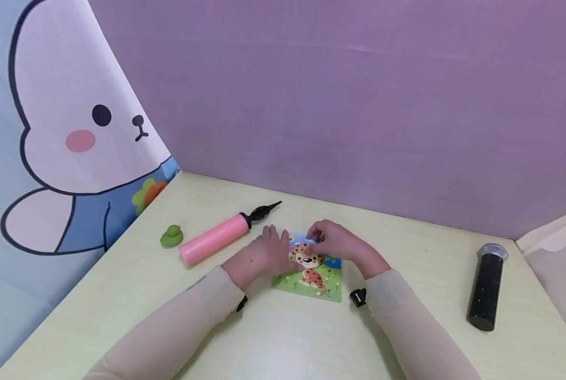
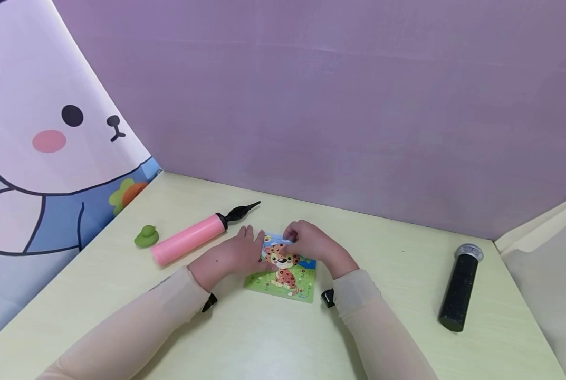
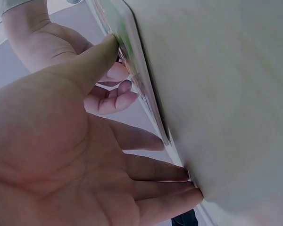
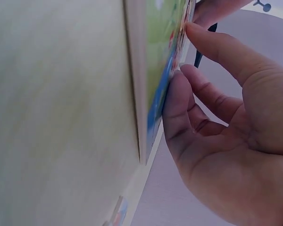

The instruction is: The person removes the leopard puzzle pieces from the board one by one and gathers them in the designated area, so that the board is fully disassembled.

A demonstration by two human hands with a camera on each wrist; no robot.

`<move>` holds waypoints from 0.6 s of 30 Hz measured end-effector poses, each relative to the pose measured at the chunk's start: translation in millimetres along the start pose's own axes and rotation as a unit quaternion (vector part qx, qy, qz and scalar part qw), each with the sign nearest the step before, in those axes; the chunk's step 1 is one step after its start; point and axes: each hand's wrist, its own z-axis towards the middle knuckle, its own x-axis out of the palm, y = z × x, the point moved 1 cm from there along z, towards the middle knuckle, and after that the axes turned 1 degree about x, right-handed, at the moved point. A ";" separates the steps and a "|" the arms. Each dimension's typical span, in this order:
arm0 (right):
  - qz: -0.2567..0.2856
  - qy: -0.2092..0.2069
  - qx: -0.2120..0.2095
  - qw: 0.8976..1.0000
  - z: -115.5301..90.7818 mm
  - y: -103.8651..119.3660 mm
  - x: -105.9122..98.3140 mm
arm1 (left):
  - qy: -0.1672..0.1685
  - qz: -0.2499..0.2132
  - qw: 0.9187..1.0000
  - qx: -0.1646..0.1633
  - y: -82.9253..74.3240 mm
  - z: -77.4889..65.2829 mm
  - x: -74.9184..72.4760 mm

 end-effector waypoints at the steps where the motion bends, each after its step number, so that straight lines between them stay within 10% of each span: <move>1: -0.004 -0.001 -0.002 1.000 0.1 0.6 0.2 | 0.000 0.001 1.000 0.001 -0.4 0.2 -0.4; 18: -0.059 -0.001 -0.007 0.998 -1.7 5.0 3.1 | 0.003 0.033 0.999 -0.018 -8.7 2.8 -3.7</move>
